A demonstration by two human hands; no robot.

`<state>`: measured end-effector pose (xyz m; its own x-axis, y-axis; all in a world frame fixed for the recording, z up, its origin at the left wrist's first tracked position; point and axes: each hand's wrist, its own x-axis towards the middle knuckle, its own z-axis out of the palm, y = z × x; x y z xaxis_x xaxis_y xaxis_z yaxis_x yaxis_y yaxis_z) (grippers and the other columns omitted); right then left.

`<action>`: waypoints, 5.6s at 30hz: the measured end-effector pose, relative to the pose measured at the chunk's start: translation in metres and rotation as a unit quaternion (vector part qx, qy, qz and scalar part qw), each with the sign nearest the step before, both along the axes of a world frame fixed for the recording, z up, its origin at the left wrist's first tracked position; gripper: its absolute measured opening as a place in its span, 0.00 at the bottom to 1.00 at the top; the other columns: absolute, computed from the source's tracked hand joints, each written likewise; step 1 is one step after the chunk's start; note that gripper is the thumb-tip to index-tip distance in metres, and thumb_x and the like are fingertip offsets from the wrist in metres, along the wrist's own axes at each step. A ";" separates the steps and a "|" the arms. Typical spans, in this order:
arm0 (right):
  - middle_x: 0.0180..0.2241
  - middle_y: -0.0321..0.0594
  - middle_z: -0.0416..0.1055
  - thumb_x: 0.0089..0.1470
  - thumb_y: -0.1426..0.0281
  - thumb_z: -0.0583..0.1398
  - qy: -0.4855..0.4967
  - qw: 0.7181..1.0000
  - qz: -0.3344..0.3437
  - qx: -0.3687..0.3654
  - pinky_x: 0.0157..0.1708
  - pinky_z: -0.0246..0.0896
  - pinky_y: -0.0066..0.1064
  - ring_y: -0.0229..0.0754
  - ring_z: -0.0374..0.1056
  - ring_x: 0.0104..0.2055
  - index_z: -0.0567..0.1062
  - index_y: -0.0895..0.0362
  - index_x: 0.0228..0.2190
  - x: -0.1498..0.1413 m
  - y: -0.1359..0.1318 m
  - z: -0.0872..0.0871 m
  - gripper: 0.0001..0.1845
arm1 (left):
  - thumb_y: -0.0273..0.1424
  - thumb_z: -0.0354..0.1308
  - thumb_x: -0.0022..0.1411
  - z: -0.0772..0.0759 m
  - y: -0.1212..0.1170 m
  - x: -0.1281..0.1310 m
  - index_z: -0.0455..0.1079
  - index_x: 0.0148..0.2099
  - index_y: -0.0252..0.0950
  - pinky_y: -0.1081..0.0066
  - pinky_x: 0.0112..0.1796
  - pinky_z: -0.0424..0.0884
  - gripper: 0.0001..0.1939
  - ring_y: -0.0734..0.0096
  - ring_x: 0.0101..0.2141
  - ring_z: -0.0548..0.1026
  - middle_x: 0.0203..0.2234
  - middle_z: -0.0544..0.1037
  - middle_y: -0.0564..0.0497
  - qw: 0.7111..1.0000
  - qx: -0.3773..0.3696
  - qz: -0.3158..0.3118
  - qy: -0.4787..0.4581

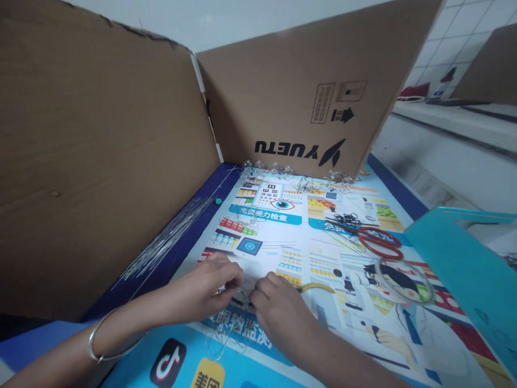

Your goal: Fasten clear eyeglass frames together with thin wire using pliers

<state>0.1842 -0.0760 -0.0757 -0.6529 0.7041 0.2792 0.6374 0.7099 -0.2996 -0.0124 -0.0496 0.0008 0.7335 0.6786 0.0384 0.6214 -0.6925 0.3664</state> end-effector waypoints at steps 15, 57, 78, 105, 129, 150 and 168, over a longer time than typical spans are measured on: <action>0.31 0.40 0.66 0.58 0.76 0.52 0.000 0.999 0.014 0.037 0.34 0.54 0.35 0.43 0.58 0.34 0.70 0.58 0.29 0.002 -0.001 -0.007 0.08 | 0.19 0.47 0.54 0.009 0.003 -0.004 0.63 0.37 0.36 0.69 0.36 0.61 0.10 0.69 0.30 0.67 0.26 0.69 0.51 0.995 0.014 -0.073 0.068; 0.31 0.41 0.66 0.62 0.74 0.47 0.013 0.999 0.032 -0.009 0.34 0.59 0.32 0.40 0.61 0.34 0.71 0.58 0.32 0.006 0.001 -0.005 0.14 | 0.19 0.46 0.54 0.001 -0.001 -0.003 0.67 0.32 0.33 0.72 0.22 0.55 0.10 0.70 0.22 0.69 0.19 0.71 0.49 0.987 0.092 -0.039 0.123; 0.32 0.40 0.66 0.61 0.75 0.48 0.020 0.999 0.033 -0.008 0.33 0.56 0.32 0.40 0.60 0.34 0.71 0.58 0.32 0.006 0.000 -0.008 0.12 | 0.16 0.51 0.50 -0.011 0.000 -0.004 0.64 0.31 0.35 0.68 0.27 0.59 0.10 0.68 0.23 0.68 0.22 0.72 0.51 0.978 0.167 -0.074 0.103; 0.29 0.39 0.66 0.59 0.77 0.49 0.021 0.998 0.038 0.035 0.33 0.54 0.32 0.40 0.59 0.33 0.69 0.58 0.27 0.004 0.001 -0.018 0.13 | 0.21 0.53 0.58 0.001 -0.007 -0.004 0.64 0.32 0.35 0.67 0.31 0.63 0.05 0.67 0.27 0.69 0.24 0.73 0.51 0.959 0.219 -0.120 0.131; 0.38 0.44 0.70 0.58 0.71 0.53 -0.007 0.999 0.008 0.041 0.42 0.61 0.39 0.44 0.65 0.40 0.71 0.57 0.40 0.023 -0.006 0.006 0.09 | 0.16 0.47 0.46 -0.002 -0.005 -0.007 0.60 0.34 0.34 0.68 0.25 0.58 0.13 0.66 0.25 0.68 0.26 0.72 0.49 0.976 0.169 -0.040 0.128; 0.37 0.53 0.69 0.52 0.73 0.52 -0.117 0.971 -0.070 0.197 0.35 0.66 0.41 0.51 0.66 0.38 0.71 0.64 0.43 0.084 -0.010 -0.021 0.17 | 0.17 0.45 0.52 -0.001 0.000 -0.007 0.60 0.31 0.34 0.69 0.23 0.56 0.08 0.69 0.24 0.66 0.25 0.71 0.48 0.982 0.149 -0.015 0.111; 0.39 0.46 0.67 0.55 0.68 0.57 -0.010 0.997 -0.071 -0.028 0.38 0.62 0.41 0.49 0.62 0.41 0.70 0.55 0.37 0.031 0.003 0.029 0.07 | 0.16 0.46 0.50 -0.006 0.000 -0.007 0.59 0.34 0.35 0.69 0.25 0.61 0.11 0.67 0.26 0.68 0.27 0.71 0.49 0.980 0.166 -0.016 0.110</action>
<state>0.2153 -0.0730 -0.0469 -0.5512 0.8035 0.2249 0.7363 0.5953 -0.3218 -0.0198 -0.0495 -0.0052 0.7698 0.6317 0.0918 0.6359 -0.7714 -0.0237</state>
